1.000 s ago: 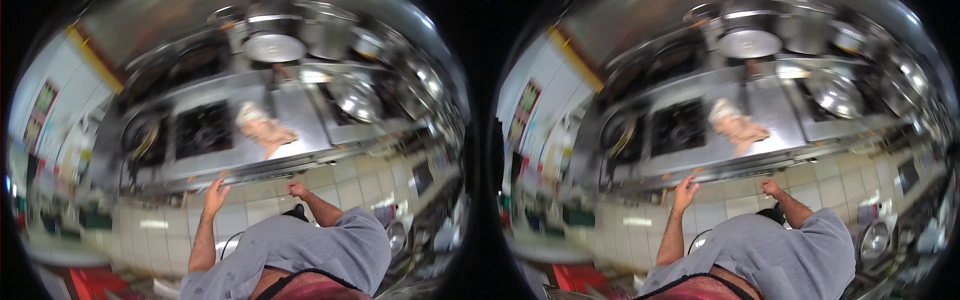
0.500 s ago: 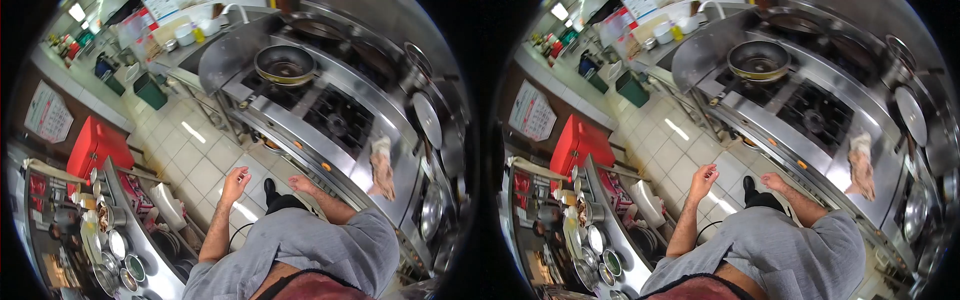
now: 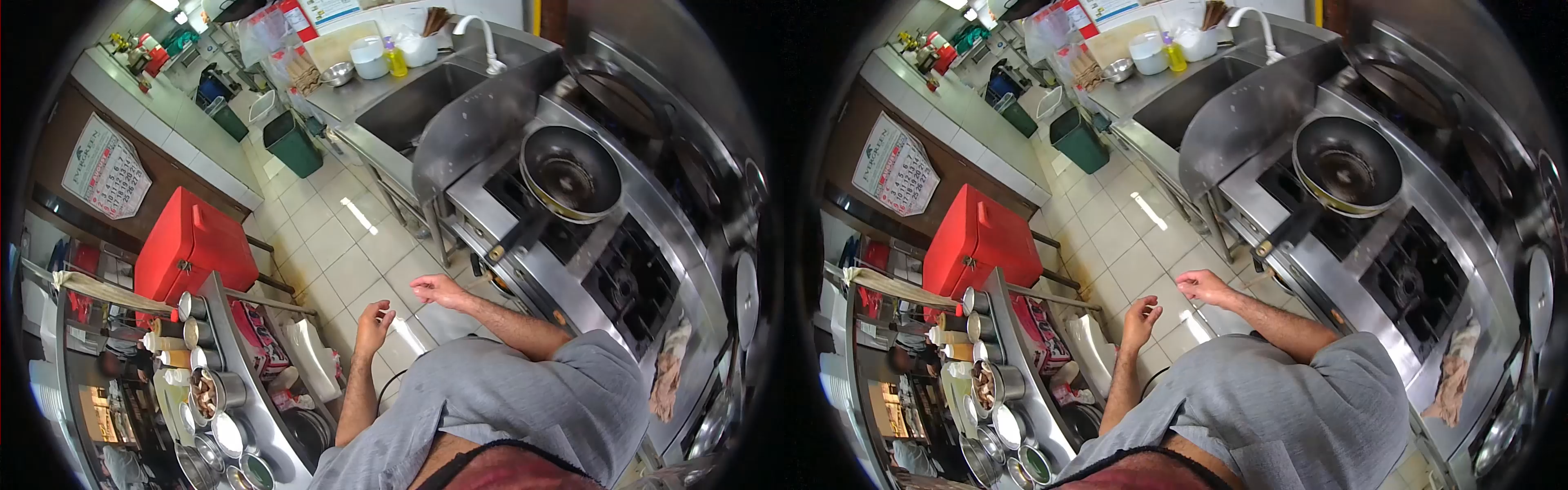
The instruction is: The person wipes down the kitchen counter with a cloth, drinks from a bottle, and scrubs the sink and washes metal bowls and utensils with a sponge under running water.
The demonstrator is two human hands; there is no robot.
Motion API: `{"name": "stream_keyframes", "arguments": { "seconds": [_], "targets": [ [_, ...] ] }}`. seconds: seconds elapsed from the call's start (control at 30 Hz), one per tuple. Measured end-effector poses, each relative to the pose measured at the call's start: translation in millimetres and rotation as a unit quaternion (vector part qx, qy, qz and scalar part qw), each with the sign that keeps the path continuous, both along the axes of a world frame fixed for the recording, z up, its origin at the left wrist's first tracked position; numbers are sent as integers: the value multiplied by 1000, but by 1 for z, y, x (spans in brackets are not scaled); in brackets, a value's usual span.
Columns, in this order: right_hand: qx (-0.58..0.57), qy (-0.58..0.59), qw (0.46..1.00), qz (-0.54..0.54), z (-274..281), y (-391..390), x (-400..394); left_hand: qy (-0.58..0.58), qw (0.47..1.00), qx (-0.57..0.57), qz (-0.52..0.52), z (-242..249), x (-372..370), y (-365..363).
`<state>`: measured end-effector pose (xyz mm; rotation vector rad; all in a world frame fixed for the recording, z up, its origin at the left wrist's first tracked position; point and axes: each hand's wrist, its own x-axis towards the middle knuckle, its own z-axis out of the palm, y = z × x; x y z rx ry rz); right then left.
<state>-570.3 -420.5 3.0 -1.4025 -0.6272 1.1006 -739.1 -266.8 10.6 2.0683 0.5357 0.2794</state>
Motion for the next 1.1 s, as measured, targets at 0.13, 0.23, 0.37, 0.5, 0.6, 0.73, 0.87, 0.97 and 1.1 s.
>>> {"name": "stream_keyframes", "arguments": {
  "seconds": [0.13,0.23,0.37,0.5,0.6,0.73,0.87,0.97,1.1],
  "targets": [
    [5,9,1000,24,3,59,16,8,999,-20,36,-2,12,60],
    [-3,16,1000,0,-11,99,35,11,999,-33,38,-16,28,114],
    [-38,82,991,-101,-20,151,52,25,999,-32,0,-23,53,194],
    [-6,125,971,-206,7,209,69,21,998,-31,-50,-2,85,264],
    [20,101,964,-244,27,245,93,11,997,-11,-77,-7,118,313],
    [78,62,948,-303,44,283,152,1,994,-35,-102,2,171,337],
    [155,62,883,-439,49,308,252,9,988,-31,-151,-6,229,353],
    [106,12,831,-546,20,303,355,17,986,-18,-167,3,273,368],
    [-191,-81,674,-709,-170,261,464,33,990,-30,-136,7,332,408]
  ]
}}
